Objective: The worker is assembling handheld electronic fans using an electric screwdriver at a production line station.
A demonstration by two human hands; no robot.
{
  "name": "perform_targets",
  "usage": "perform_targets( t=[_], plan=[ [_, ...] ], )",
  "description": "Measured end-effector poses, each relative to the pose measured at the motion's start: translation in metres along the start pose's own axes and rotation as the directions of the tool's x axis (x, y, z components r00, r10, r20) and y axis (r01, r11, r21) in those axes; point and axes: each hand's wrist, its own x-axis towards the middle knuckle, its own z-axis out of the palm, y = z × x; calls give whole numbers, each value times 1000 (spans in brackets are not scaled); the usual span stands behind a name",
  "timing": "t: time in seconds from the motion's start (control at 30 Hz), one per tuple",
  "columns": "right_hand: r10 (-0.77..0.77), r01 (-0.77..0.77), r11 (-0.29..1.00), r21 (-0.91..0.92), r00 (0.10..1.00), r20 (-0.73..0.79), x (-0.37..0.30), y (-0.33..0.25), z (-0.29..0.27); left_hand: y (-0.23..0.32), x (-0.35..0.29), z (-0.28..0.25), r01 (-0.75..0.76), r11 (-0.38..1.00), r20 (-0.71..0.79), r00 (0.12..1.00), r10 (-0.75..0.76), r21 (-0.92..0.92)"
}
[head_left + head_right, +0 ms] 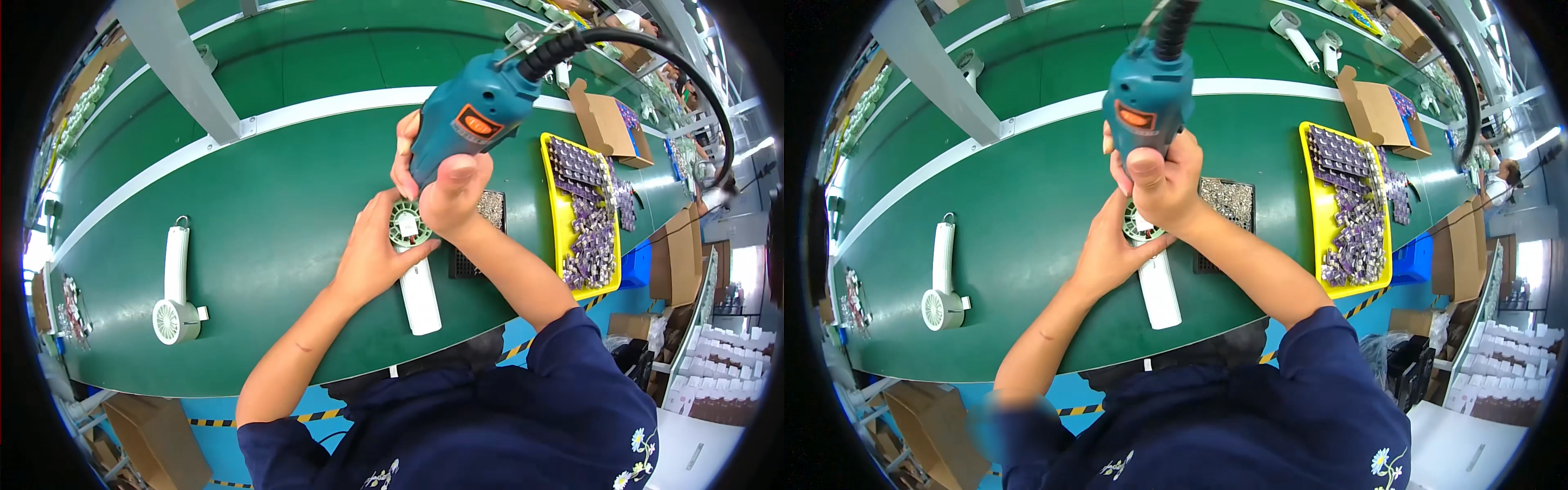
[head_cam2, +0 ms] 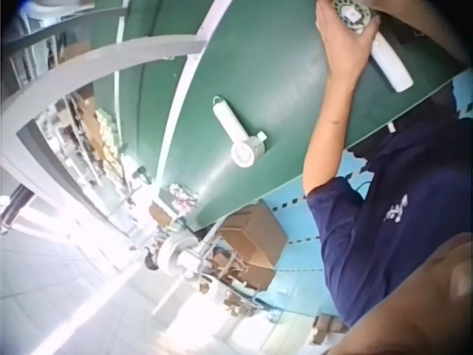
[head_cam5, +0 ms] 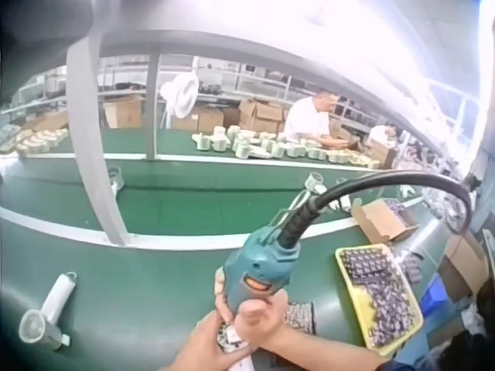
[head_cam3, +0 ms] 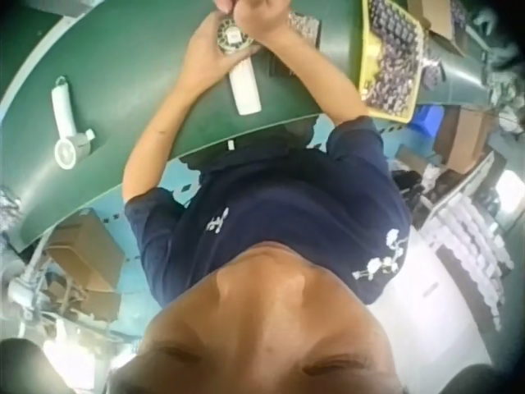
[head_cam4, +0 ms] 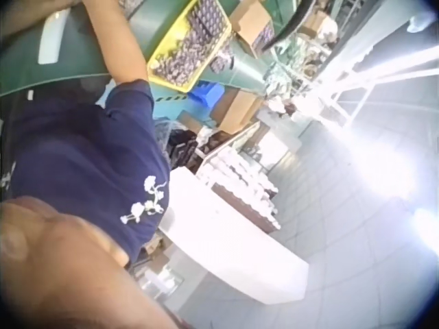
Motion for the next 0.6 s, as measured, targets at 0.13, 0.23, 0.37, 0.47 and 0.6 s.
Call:
perform_targets(
  t=[0.13, 0.23, 0.37, 0.47, 0.6],
  plan=[
    [-106, 111, 992, -66, 992, 74, -3, 3, -5, -1, 0, 1, -4, 999, 0, 1000, 4, 42],
    [-70, 69, 998, 9, 991, 118, 1, 4, -10, -3, 2, 2, -2, 999, 5, 1000, 2, 46],
    [-110, 110, 994, -7, 989, -101, -2, -5, -13, 0, -2, -3, 22, 997, -2, 1000, -22, 69],
    [-111, 235, 902, 364, 937, -331, -7, -52, -39, 3, -3, -8, 2, 996, -27, 1000, 0, 92],
    [-78, 58, 996, -70, 939, -334, -32, -24, -61, 2, -2, -5, 67, 996, -24, 998, -65, 63]
  ],
)
